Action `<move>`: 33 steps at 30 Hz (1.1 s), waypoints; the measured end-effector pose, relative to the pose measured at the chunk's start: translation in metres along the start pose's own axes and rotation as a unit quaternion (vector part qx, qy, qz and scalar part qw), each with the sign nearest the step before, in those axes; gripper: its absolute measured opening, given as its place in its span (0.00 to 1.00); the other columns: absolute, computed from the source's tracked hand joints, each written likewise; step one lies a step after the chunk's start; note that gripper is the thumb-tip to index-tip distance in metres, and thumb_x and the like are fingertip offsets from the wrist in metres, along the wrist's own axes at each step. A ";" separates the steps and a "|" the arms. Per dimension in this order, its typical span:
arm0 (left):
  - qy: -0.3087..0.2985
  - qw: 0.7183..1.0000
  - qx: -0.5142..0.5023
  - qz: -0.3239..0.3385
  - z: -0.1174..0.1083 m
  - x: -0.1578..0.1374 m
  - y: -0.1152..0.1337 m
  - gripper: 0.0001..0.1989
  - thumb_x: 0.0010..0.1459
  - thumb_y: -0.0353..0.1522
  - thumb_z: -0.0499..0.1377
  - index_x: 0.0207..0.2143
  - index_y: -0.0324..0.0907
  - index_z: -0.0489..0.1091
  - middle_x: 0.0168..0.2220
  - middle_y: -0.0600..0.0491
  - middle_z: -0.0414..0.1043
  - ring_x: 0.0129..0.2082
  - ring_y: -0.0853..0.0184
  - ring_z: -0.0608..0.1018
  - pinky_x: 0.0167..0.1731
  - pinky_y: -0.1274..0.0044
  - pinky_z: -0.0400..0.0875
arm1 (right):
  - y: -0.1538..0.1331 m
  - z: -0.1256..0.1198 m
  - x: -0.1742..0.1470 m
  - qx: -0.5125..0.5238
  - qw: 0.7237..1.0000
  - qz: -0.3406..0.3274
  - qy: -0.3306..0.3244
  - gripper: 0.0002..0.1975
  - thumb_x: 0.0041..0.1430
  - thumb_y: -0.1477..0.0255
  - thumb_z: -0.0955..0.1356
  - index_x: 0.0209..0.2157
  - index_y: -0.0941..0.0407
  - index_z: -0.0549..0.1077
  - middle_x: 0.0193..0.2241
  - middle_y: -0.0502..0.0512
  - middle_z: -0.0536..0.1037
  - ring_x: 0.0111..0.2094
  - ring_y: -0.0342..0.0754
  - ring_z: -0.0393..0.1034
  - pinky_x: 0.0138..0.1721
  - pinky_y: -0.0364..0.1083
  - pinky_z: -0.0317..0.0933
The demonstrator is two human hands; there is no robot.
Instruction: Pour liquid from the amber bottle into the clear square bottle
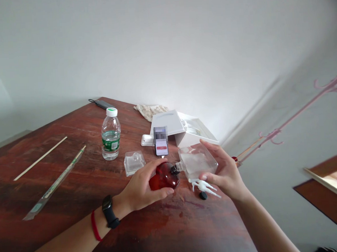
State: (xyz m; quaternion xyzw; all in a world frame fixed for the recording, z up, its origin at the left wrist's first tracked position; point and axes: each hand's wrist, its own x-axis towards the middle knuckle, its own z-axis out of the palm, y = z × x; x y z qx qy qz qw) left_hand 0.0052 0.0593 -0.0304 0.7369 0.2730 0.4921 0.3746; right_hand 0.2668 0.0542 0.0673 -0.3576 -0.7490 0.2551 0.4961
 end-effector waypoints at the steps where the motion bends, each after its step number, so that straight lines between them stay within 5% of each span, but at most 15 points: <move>1: 0.001 1.000 -0.001 -0.001 0.000 0.000 0.000 0.36 0.58 0.42 0.71 0.65 0.46 0.63 0.64 0.44 0.72 0.61 0.50 0.76 0.62 0.60 0.71 | -0.001 0.000 0.001 -0.001 1.000 -0.003 -0.002 0.40 0.47 0.58 0.83 0.62 0.43 0.74 0.48 0.55 0.85 0.46 0.57 0.81 0.46 0.52 0.77; 33: 0.011 1.000 -0.024 0.006 0.001 -0.001 -0.001 0.36 0.58 0.41 0.71 0.65 0.46 0.63 0.62 0.44 0.73 0.60 0.51 0.77 0.61 0.62 0.71 | -0.015 -0.003 0.012 0.021 0.998 0.015 -0.055 0.40 0.46 0.64 0.84 0.61 0.41 0.74 0.50 0.54 0.84 0.52 0.57 0.80 0.48 0.51 0.78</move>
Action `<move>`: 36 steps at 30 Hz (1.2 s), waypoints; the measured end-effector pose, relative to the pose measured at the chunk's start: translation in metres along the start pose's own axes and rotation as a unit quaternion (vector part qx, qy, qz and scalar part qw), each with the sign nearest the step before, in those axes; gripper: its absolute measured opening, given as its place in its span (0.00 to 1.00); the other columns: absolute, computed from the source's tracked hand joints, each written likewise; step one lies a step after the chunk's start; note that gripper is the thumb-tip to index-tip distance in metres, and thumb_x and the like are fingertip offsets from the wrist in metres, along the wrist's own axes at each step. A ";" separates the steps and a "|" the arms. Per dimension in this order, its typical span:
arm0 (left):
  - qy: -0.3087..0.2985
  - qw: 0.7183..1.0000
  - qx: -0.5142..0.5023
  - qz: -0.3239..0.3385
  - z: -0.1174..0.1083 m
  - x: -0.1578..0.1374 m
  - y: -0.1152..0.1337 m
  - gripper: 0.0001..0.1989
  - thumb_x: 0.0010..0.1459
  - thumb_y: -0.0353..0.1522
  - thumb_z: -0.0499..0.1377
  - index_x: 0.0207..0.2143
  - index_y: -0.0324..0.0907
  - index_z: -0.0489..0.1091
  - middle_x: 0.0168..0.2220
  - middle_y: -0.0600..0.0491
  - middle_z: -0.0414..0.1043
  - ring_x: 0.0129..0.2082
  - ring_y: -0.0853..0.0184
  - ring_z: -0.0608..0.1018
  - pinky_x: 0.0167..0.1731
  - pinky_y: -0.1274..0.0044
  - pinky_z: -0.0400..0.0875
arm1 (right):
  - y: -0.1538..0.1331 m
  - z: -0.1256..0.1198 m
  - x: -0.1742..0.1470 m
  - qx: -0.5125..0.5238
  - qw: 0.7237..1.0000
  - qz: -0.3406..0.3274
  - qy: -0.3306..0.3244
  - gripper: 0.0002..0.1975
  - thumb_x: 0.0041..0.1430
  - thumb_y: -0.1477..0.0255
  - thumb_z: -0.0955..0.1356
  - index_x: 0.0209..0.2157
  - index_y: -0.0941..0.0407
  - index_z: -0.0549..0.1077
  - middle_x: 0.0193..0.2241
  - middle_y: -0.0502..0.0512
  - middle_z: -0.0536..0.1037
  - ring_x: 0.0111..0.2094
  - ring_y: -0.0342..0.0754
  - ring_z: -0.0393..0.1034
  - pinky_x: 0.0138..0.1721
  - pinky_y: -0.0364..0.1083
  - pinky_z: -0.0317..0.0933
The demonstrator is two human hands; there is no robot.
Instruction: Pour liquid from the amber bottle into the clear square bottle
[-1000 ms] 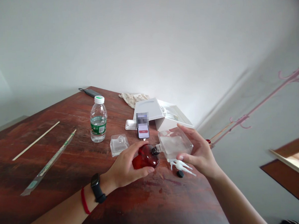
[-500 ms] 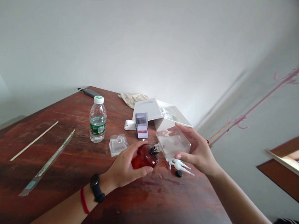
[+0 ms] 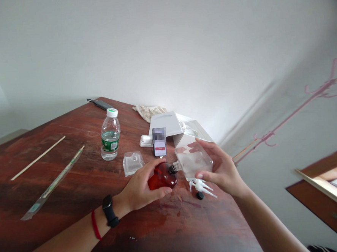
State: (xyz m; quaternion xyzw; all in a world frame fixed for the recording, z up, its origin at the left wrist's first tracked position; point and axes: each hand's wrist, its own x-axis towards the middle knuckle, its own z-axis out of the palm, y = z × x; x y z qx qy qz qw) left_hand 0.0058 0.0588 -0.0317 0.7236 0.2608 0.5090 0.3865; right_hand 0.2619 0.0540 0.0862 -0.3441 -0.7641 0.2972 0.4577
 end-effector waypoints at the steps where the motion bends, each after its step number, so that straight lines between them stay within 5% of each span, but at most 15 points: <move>1: 0.000 1.000 0.000 0.002 0.000 0.000 0.000 0.36 0.59 0.41 0.71 0.65 0.46 0.63 0.62 0.44 0.73 0.60 0.51 0.77 0.61 0.62 0.71 | 0.000 0.000 0.000 -0.001 1.000 0.003 0.002 0.40 0.46 0.64 0.85 0.61 0.41 0.74 0.51 0.54 0.84 0.52 0.56 0.80 0.48 0.51 0.78; 36: 0.024 0.999 -0.020 0.020 0.000 0.000 0.000 0.36 0.61 0.44 0.70 0.66 0.46 0.63 0.61 0.43 0.73 0.59 0.50 0.77 0.63 0.60 0.69 | -0.012 -0.002 0.013 -0.096 0.995 0.033 -0.002 0.42 0.46 0.58 0.83 0.62 0.46 0.73 0.55 0.59 0.79 0.56 0.60 0.76 0.52 0.56 0.76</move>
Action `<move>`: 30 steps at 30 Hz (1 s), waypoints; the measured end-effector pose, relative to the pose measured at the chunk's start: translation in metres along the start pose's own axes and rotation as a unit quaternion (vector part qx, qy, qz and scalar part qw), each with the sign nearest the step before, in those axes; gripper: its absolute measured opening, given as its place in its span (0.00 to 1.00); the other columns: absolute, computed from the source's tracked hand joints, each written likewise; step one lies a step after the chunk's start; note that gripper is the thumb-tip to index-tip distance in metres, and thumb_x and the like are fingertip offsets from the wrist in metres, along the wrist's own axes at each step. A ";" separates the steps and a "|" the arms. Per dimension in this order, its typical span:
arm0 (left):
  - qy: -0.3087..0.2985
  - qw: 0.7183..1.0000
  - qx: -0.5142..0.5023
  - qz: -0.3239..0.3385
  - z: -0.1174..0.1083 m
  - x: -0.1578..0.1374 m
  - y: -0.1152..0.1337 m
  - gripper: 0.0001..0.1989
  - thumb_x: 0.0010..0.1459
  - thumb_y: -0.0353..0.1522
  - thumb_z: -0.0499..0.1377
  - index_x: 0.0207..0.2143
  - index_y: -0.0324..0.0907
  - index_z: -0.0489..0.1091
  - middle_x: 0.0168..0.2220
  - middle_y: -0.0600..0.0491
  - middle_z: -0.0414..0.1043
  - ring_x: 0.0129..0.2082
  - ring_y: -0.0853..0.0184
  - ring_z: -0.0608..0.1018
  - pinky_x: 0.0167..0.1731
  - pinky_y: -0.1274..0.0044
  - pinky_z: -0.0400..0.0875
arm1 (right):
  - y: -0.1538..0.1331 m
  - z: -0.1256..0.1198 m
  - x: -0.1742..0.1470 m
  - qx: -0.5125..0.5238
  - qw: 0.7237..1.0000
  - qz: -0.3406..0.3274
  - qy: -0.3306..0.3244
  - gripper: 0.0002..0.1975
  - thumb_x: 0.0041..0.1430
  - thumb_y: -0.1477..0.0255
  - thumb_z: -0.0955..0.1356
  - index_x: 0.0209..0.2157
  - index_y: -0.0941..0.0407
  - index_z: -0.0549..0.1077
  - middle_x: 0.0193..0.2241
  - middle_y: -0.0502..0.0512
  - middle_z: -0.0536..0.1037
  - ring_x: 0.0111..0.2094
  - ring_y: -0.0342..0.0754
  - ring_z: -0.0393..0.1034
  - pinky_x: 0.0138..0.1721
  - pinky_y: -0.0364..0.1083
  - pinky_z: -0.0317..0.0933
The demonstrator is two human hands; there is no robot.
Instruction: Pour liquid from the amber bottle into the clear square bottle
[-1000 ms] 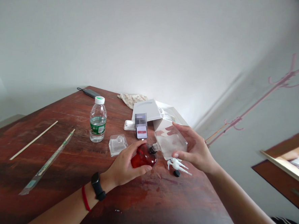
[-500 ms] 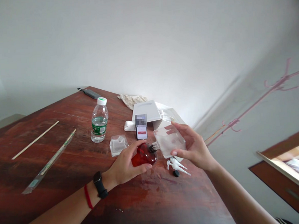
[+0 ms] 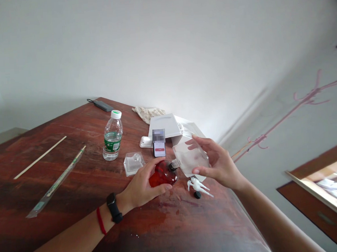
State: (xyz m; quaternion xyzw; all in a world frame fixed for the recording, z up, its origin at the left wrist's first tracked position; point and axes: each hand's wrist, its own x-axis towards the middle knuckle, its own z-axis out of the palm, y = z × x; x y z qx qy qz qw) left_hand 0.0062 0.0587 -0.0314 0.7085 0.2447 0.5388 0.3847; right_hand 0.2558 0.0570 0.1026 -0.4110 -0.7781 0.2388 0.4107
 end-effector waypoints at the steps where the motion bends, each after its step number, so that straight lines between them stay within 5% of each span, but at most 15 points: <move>1: 0.000 1.000 -0.003 -0.001 0.000 0.000 0.000 0.36 0.61 0.44 0.70 0.66 0.46 0.63 0.61 0.43 0.73 0.59 0.50 0.77 0.62 0.60 0.69 | -0.001 0.000 0.000 0.000 1.000 -0.003 -0.001 0.42 0.46 0.58 0.83 0.62 0.46 0.73 0.54 0.59 0.80 0.55 0.59 0.76 0.52 0.56 0.76; 30: -0.002 0.999 -0.037 -0.014 0.003 -0.001 -0.001 0.38 0.59 0.46 0.71 0.66 0.45 0.63 0.63 0.41 0.72 0.61 0.48 0.75 0.64 0.58 0.67 | -0.026 -0.005 0.008 -0.041 0.999 -0.008 -0.034 0.39 0.44 0.59 0.84 0.59 0.46 0.76 0.52 0.57 0.80 0.56 0.59 0.75 0.56 0.57 0.74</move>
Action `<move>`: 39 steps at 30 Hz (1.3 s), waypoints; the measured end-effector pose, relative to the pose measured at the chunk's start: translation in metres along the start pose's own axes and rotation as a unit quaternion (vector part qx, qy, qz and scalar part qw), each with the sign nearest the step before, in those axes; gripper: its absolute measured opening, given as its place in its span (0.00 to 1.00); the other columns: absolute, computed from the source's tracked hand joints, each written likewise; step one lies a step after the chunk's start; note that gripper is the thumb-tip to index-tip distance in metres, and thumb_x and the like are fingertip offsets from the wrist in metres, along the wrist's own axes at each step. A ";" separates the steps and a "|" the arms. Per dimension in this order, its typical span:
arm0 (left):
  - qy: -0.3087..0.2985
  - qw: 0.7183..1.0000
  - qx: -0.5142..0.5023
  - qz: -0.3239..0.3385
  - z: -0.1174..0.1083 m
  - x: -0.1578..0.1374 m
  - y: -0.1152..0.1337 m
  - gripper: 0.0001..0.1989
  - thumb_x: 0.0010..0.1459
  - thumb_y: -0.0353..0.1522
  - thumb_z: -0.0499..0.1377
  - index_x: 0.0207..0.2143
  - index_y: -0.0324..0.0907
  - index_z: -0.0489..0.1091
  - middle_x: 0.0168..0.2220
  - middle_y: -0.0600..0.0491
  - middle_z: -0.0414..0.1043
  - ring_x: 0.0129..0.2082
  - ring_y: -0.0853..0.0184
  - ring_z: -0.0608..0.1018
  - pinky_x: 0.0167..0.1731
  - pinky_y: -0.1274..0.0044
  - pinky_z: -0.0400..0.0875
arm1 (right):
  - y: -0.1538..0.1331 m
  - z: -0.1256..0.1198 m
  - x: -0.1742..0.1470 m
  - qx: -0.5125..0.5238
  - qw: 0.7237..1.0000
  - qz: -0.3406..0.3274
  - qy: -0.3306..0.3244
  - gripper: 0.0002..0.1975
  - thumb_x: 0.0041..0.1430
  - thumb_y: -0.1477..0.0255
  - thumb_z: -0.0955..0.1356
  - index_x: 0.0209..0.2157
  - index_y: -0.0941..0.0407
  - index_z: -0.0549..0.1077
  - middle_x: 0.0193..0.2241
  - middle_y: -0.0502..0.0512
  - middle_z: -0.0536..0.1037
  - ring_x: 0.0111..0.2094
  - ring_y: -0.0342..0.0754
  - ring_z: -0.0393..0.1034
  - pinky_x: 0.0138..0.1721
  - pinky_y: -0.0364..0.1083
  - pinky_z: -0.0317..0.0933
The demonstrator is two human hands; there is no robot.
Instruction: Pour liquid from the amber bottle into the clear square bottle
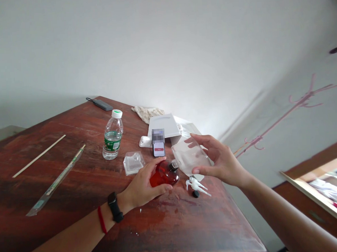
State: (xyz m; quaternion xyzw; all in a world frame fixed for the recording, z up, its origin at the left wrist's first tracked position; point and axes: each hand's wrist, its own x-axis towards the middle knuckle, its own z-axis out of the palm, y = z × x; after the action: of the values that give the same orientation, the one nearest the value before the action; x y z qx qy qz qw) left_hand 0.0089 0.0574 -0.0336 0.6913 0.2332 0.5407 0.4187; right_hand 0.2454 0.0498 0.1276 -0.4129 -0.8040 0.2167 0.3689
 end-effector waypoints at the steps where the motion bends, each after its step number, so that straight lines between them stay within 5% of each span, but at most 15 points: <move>1: 0.000 1.000 0.001 0.000 0.000 0.000 0.000 0.37 0.59 0.46 0.71 0.66 0.45 0.64 0.63 0.41 0.71 0.62 0.48 0.74 0.64 0.57 0.66 | -0.001 0.000 0.000 -0.003 1.000 0.003 0.000 0.39 0.44 0.59 0.84 0.59 0.46 0.76 0.52 0.57 0.80 0.56 0.59 0.74 0.57 0.57 0.73; 39: -0.006 1.000 0.003 -0.007 0.000 -0.002 -0.007 0.40 0.58 0.48 0.72 0.67 0.45 0.64 0.65 0.40 0.70 0.63 0.46 0.74 0.64 0.55 0.67 | -0.008 -0.005 0.002 -0.038 0.999 0.014 -0.024 0.39 0.44 0.62 0.84 0.59 0.44 0.75 0.56 0.56 0.79 0.60 0.61 0.73 0.55 0.57 0.74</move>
State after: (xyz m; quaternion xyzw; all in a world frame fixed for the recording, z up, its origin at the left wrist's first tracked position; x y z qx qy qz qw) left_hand 0.0091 0.0602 -0.0405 0.6943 0.2366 0.5328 0.4220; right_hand 0.2443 0.0473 0.1375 -0.4324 -0.8144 0.2008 0.3308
